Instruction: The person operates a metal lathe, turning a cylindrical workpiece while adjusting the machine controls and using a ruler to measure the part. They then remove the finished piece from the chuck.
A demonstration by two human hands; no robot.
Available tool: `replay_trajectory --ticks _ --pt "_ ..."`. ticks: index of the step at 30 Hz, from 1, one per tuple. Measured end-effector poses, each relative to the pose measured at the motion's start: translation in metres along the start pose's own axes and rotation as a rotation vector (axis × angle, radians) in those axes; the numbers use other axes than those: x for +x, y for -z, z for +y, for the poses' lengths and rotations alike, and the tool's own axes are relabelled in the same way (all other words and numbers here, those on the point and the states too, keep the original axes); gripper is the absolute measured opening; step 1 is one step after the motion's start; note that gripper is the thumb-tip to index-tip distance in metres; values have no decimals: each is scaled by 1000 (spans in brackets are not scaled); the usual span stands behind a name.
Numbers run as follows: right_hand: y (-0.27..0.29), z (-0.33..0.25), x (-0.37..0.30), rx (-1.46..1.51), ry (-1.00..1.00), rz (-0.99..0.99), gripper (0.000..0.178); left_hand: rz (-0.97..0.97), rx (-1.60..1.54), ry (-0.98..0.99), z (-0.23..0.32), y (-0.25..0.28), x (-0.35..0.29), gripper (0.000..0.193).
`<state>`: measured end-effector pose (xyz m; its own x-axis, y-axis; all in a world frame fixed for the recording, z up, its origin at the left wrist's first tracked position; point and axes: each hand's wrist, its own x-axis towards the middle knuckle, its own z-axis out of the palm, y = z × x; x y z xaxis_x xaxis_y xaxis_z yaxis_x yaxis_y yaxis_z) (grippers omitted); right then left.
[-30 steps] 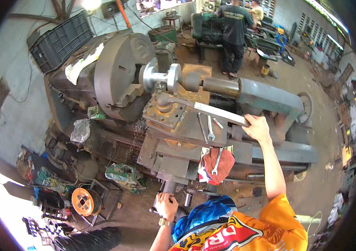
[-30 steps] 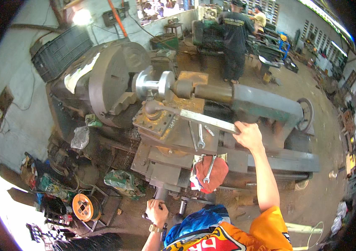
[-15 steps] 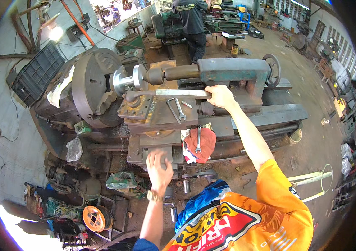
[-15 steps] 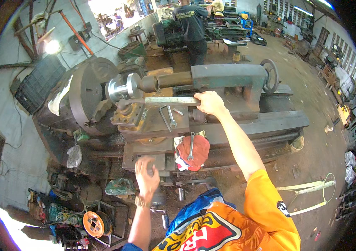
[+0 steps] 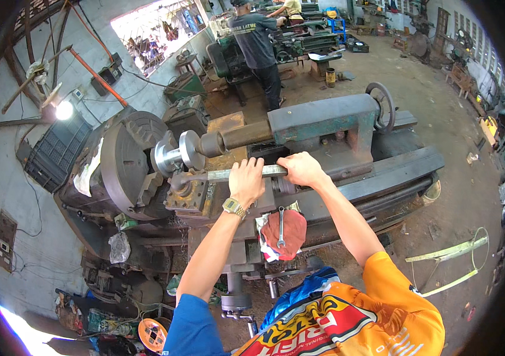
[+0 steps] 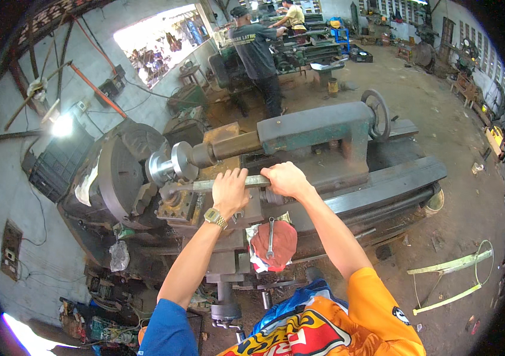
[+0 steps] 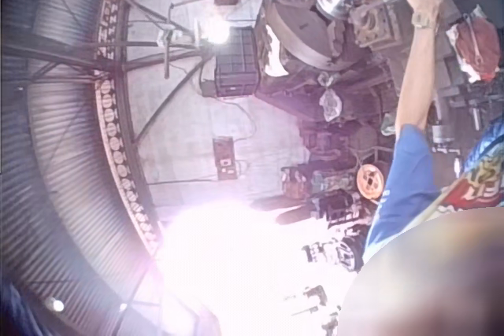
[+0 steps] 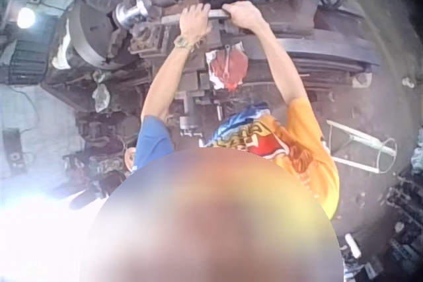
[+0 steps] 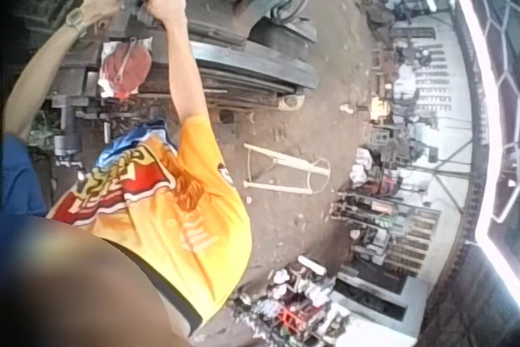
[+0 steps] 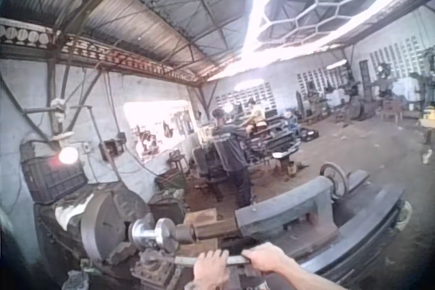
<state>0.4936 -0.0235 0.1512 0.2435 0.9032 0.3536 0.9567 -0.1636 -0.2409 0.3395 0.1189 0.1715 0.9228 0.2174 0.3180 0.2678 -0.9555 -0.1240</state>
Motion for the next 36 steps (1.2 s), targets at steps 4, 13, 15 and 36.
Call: replay_trajectory --ticks 4,13,15,36 --pt "7 -1 -9 188 14 63 34 -31 -7 102 -3 -8 17 25" --pt "-65 9 -80 1379 -644 1543 30 -12 30 143 0 -11 14 17" --pt "-74 4 -84 1451 -755 1554 32 -9 14 145 0 -9 15 18" --pt "-23 -36 -74 1296 -826 1424 36 -19 -21 163 -3 -19 14 26"
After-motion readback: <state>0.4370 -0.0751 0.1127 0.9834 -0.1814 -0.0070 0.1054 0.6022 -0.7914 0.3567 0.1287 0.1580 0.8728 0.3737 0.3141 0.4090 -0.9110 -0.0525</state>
